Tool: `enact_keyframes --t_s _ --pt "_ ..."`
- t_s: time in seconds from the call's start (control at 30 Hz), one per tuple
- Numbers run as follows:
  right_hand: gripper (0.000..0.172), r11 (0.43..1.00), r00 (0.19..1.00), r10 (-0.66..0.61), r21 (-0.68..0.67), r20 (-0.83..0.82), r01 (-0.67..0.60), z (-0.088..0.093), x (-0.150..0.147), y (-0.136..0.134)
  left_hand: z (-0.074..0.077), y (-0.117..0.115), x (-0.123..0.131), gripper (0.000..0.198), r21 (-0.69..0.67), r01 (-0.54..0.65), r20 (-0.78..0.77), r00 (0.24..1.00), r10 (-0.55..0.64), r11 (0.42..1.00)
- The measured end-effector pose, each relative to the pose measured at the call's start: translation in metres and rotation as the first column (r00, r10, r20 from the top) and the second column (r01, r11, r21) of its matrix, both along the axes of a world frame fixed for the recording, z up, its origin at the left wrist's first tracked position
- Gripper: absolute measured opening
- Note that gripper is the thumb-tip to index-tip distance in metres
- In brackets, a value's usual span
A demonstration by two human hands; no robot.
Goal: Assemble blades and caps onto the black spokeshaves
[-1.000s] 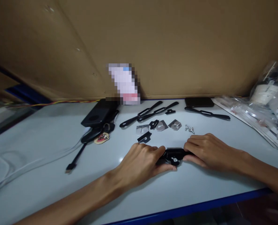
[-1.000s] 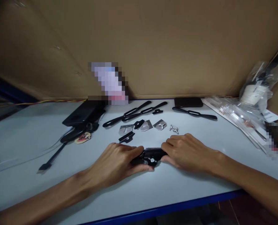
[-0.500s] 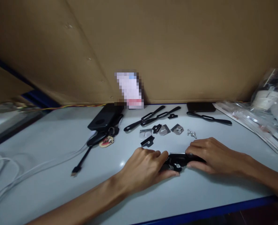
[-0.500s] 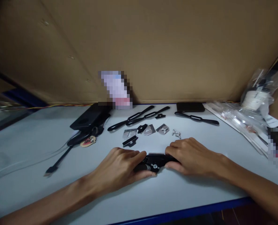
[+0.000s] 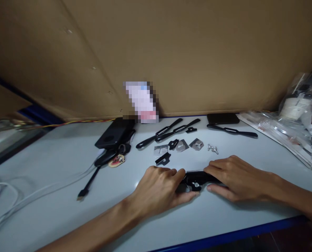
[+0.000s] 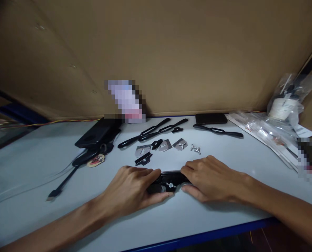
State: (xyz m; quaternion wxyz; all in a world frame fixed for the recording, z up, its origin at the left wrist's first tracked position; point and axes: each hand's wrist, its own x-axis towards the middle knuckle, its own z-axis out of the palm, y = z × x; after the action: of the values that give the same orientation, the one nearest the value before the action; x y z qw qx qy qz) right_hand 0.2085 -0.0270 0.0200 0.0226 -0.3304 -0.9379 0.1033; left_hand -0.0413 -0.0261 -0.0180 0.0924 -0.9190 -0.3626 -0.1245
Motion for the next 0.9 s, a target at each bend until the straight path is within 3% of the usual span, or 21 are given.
enact_keyframes --t_s 0.3,0.5,0.7,0.9 --pt "0.019 0.997 1.000 0.019 0.079 0.018 -0.020 0.003 0.003 -0.001 -0.001 0.000 0.001 0.063 -0.002 0.001 -0.009 1.000 -0.001 1.000" --pt "0.029 0.963 0.971 0.032 0.268 -0.237 0.034 0.004 0.000 -0.004 0.003 0.000 0.003 0.065 -0.052 -0.042 -0.031 0.999 0.040 0.998" --pt "0.032 0.973 0.969 0.111 0.221 -0.222 -0.061 -0.009 -0.011 -0.013 0.002 0.000 0.003 0.066 -0.069 -0.044 -0.054 0.998 0.040 0.997" --pt "0.029 0.975 0.936 0.159 0.201 -0.313 -0.098 -0.013 -0.012 -0.014 0.003 0.001 0.003 0.066 -0.105 -0.035 -0.073 0.997 0.027 0.994"
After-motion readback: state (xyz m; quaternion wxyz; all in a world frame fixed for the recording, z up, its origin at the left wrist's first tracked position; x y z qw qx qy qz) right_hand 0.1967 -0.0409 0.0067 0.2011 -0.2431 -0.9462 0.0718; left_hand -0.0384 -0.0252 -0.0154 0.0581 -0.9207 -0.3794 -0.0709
